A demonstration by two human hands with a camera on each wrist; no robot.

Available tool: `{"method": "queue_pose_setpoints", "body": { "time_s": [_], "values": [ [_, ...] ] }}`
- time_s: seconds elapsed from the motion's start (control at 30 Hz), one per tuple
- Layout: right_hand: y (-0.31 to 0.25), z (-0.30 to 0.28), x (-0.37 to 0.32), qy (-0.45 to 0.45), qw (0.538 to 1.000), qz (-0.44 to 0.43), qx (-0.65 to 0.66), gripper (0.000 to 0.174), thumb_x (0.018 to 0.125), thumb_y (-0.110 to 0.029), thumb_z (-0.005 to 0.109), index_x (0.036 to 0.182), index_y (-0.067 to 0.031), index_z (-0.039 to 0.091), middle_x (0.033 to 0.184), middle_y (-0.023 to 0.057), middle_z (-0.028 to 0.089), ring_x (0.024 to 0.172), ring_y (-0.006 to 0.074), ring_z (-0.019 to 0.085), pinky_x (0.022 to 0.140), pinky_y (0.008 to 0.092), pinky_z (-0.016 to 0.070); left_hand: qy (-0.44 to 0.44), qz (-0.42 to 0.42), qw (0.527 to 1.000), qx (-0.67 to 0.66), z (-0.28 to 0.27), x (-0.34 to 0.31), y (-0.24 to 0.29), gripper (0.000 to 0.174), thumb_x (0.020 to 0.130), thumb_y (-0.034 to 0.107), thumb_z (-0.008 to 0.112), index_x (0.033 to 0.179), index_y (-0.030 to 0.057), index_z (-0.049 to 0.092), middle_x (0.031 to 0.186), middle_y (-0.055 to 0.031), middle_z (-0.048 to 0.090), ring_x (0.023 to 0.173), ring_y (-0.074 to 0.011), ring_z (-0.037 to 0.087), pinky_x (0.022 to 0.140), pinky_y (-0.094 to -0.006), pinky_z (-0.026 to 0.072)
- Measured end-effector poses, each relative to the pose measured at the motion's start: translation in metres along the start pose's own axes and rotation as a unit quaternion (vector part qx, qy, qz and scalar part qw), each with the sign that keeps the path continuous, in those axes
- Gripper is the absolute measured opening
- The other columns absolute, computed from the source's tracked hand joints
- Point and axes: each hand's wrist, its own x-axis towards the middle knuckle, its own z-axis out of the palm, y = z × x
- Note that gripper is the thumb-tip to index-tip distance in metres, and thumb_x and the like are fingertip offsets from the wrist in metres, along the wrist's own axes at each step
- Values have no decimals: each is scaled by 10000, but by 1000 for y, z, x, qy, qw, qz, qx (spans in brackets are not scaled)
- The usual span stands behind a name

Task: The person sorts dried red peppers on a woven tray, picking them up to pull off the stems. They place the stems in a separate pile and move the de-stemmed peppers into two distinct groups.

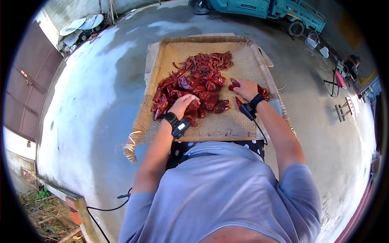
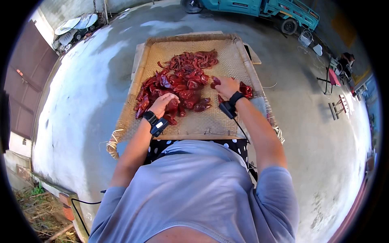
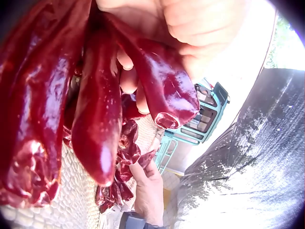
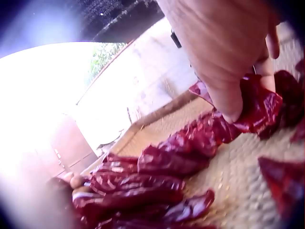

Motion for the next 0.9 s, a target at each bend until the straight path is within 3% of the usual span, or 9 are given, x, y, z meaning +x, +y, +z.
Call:
{"method": "queue_pose_setpoints", "body": {
  "time_s": [0.03, 0.07, 0.17, 0.3, 0.4, 0.5, 0.6, 0.7, 0.9],
  "values": [
    [0, -14, -2, -10, 1000, 10, -9, 284, 780, -330, 622, 991, -160, 703, 920, 99, 733, 916, 311, 683, 819, 516, 404, -2, 1, 1000, -1, 0, 1, 0, 251, 1001, 304, 584, 1019, 80, 696, 988, -38, 701, 1091, -140, 574, 1114, -363, 265],
    [7, -17, -2, 43, 997, 7, -61, 283, 793, -317, 605, 1005, -164, 715, 941, 105, 732, 938, 324, 682, 843, 546, 421, 0, 2, 1000, 0, -1, 1, 0, 249, 1000, 294, 585, 1021, 73, 698, 994, -38, 700, 1079, -140, 577, 1095, -350, 291],
    [37, -27, 6, 27, 990, 6, -135, 271, 804, -297, 594, 1004, -171, 726, 969, 120, 729, 954, 333, 678, 847, 537, 428, 1, 0, 1000, -2, -1, 2, -1, 246, 999, 276, 586, 1023, 61, 703, 1007, -38, 698, 1056, -139, 584, 1059, -326, 341],
    [42, -31, 11, 49, 977, 63, -196, 271, 807, -250, 582, 985, -98, 719, 991, 152, 717, 992, 352, 659, 836, 516, 434, 1, -3, 1000, -8, -1, 3, -2, 245, 997, 288, 593, 1018, 68, 700, 992, -41, 701, 1047, -138, 591, 1070, -337, 328],
    [27, -17, 15, 205, 945, -3, -256, 255, 803, -214, 587, 973, -74, 715, 998, 151, 711, 1013, 367, 648, 862, 531, 446, 4, -7, 1000, -10, 0, 2, 0, 241, 992, 291, 602, 1015, 71, 697, 980, -42, 702, 1045, -139, 595, 1074, -344, 325],
    [8, 7, 35, 90, 972, -36, -215, 268, 797, -212, 610, 1011, -80, 702, 1040, 151, 702, 1023, 362, 646, 896, 542, 446, 1, -2, 1000, -19, 0, 2, -1, 237, 988, 287, 607, 1012, 69, 697, 975, -44, 703, 1053, -142, 596, 1072, -344, 333],
    [-9, 33, 53, 25, 983, -85, -164, 429, 805, -314, 658, 1173, -95, 646, 1166, 186, 653, 1113, 386, 600, 899, 524, 473, 6, 6, 1000, -8, 0, 1, -3, 243, 991, 290, 602, 1009, 66, 694, 982, -43, 701, 1039, -149, 599, 1052, -336, 352],
    [-16, 57, 60, 42, 989, -49, -133, 442, 791, -322, 671, 1183, -118, 644, 1136, 189, 664, 1110, 385, 600, 911, 542, 460, 12, 1, 1000, -5, 1, 1, -2, 242, 990, 281, 596, 1005, 59, 693, 976, -43, 698, 1030, -152, 600, 1038, -328, 366],
    [-11, 59, 56, 34, 998, 11, -59, 407, 768, -276, 689, 1160, -175, 655, 1083, 106, 707, 1070, 316, 636, 954, 519, 405, 11, -3, 1000, -15, 2, 0, 0, 237, 994, 260, 586, 1007, 50, 696, 976, -48, 695, 1031, -154, 602, 1043, -326, 368]
  ]
}}
